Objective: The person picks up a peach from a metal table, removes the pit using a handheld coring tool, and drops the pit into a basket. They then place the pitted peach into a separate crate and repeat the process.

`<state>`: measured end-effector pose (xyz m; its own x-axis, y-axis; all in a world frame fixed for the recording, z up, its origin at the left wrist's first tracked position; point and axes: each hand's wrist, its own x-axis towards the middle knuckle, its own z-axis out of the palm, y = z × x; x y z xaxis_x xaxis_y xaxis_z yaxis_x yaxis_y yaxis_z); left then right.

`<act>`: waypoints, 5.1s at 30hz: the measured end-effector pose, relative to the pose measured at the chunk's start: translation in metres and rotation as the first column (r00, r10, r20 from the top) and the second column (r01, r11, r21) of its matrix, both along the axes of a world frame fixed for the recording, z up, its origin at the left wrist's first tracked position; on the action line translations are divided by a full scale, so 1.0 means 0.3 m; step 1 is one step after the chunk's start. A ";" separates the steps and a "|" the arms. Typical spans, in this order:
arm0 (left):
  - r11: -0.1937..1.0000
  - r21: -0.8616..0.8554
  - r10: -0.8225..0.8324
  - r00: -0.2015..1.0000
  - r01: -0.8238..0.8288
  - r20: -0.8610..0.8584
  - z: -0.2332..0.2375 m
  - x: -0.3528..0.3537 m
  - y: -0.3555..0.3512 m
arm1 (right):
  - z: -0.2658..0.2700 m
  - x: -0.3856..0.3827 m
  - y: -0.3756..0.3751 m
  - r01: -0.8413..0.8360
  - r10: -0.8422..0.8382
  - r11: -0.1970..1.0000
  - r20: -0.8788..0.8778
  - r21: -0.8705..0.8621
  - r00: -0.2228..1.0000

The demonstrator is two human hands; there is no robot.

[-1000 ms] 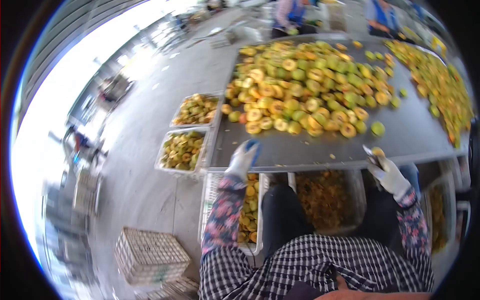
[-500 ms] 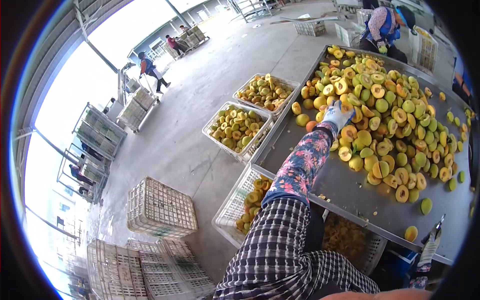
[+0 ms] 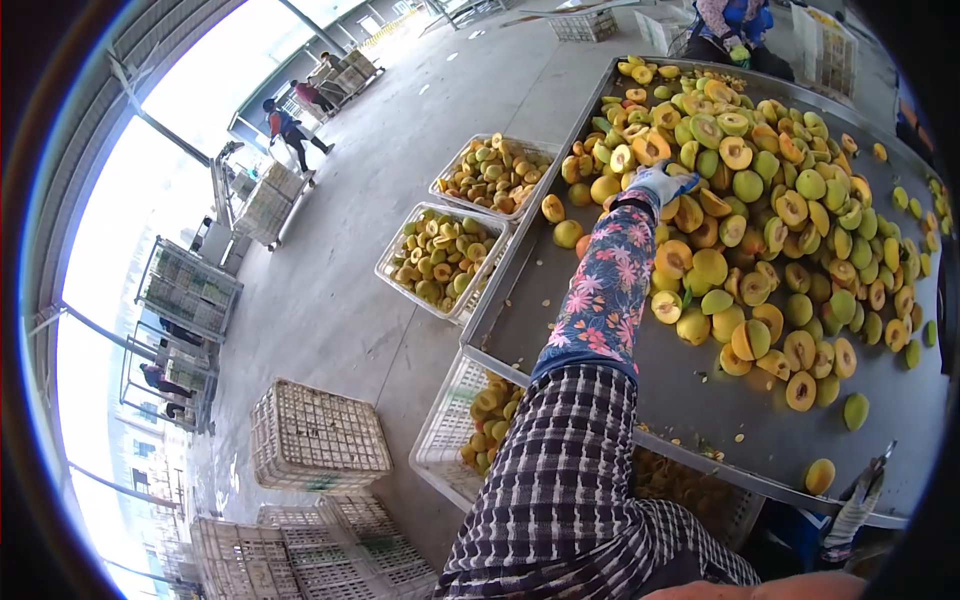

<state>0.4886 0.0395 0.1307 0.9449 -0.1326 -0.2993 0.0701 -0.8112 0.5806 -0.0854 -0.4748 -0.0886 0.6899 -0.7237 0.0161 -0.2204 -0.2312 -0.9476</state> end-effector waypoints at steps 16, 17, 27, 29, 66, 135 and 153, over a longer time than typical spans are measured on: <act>0.892 -0.205 -0.397 0.915 0.402 0.068 -0.209 -0.188 0.035 | 0.171 0.126 0.166 -0.004 0.013 0.971 0.039 -0.238 0.999; 0.874 -0.095 -0.463 0.876 0.477 0.139 -0.250 -0.193 0.023 | 0.171 0.133 0.170 0.016 0.002 0.968 0.073 -0.249 0.997; 0.468 -0.027 -0.881 0.469 0.883 0.066 -0.130 -0.425 -0.158 | 0.148 0.109 0.161 0.066 -0.036 0.959 0.113 -0.277 0.993; 0.093 0.328 -0.877 -0.079 0.940 0.474 -0.268 -0.271 -0.195 | 0.132 0.100 0.156 0.075 -0.039 0.955 0.129 -0.286 0.991; 0.764 0.086 -0.644 0.763 0.639 0.052 -0.066 -0.227 -0.381 | 0.382 0.157 0.378 -0.055 0.067 0.955 0.033 -0.293 0.997; 0.673 0.009 -0.677 0.611 0.739 0.410 -0.228 -0.414 0.690 | 0.700 0.071 0.799 -0.219 0.213 0.974 -0.087 -0.062 0.973; 0.963 -0.165 0.244 0.952 -0.214 0.187 -0.279 0.402 0.529 | 0.621 0.028 0.716 0.036 -0.033 0.999 -0.188 0.010 0.982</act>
<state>0.6091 0.1982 0.0471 0.9935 0.0677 -0.0914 0.1127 -0.6956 0.7096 -0.0771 -0.2601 0.0976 0.6542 -0.7465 -0.1211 -0.4027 -0.2084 -0.8913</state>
